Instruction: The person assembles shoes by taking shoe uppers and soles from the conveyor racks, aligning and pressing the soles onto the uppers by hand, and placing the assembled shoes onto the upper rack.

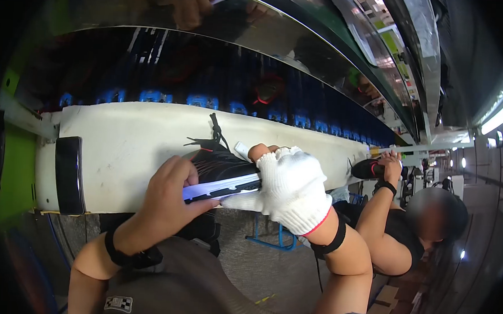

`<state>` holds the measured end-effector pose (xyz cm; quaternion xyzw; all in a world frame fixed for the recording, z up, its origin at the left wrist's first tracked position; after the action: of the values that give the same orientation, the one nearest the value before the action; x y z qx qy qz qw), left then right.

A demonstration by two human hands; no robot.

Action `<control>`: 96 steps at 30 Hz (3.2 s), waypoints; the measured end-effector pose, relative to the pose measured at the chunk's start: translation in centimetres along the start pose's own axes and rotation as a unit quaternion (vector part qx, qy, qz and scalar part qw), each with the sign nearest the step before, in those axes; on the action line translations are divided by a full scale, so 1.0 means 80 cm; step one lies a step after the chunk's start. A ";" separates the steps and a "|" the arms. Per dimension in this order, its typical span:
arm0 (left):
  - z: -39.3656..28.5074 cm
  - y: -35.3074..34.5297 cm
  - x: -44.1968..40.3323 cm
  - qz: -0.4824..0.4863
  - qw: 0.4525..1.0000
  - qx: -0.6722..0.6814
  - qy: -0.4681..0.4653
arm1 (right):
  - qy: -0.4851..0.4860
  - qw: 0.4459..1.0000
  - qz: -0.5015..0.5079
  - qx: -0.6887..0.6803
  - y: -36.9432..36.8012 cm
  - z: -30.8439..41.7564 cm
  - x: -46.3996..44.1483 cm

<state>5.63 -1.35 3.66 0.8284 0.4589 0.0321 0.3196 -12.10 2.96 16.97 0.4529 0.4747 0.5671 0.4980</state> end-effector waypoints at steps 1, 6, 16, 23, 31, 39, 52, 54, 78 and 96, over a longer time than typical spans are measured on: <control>0.006 0.001 -0.007 0.039 0.999 0.009 0.009 | 0.045 0.999 -0.006 -0.011 -0.002 -0.009 -0.001; 0.039 -0.027 -0.050 0.026 0.993 0.061 -0.098 | 0.087 0.993 0.067 0.052 -0.011 0.005 -0.010; 0.134 -0.002 -0.047 0.344 0.772 0.510 0.158 | -0.223 0.888 0.027 -0.400 -0.137 -0.076 0.059; 0.011 0.164 -0.042 0.137 0.984 0.033 -0.105 | -0.117 0.688 -0.024 -0.716 -0.276 0.019 0.001; 0.007 0.195 -0.042 0.201 0.958 -0.176 -0.103 | 0.142 0.674 -0.040 -0.724 -0.116 0.069 -0.070; 0.034 0.200 -0.049 0.206 0.959 -0.181 -0.070 | 0.090 0.385 -0.223 -0.891 -0.178 0.092 -0.087; -0.012 0.159 -0.076 0.163 0.953 -0.198 -0.161 | 0.046 0.520 -0.128 -0.843 -0.131 0.069 -0.073; -0.031 0.146 -0.083 0.203 0.942 -0.195 -0.182 | 0.072 0.555 -0.123 -0.820 -0.123 0.048 -0.062; 0.100 0.173 0.038 0.089 0.913 -0.259 -0.303 | 0.022 0.937 0.025 -0.347 -0.170 0.036 0.025; 0.137 0.055 -0.008 0.154 0.974 -0.141 0.092 | 0.083 0.937 -0.138 -0.311 -0.204 -0.019 0.068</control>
<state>12.33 -8.94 -2.40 0.8289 0.3447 0.2217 0.3808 -11.92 9.08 0.82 0.1571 0.3720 0.6479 0.6459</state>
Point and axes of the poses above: each hand's wrist, its own x-axis away from the middle knuckle, its own y-axis out of the back of the hand, z = x × y, the point moved 3 cm from there along -x, towards the middle knuckle, and after that the axes turned 13 degrees about -x, right-handed, at the moved point
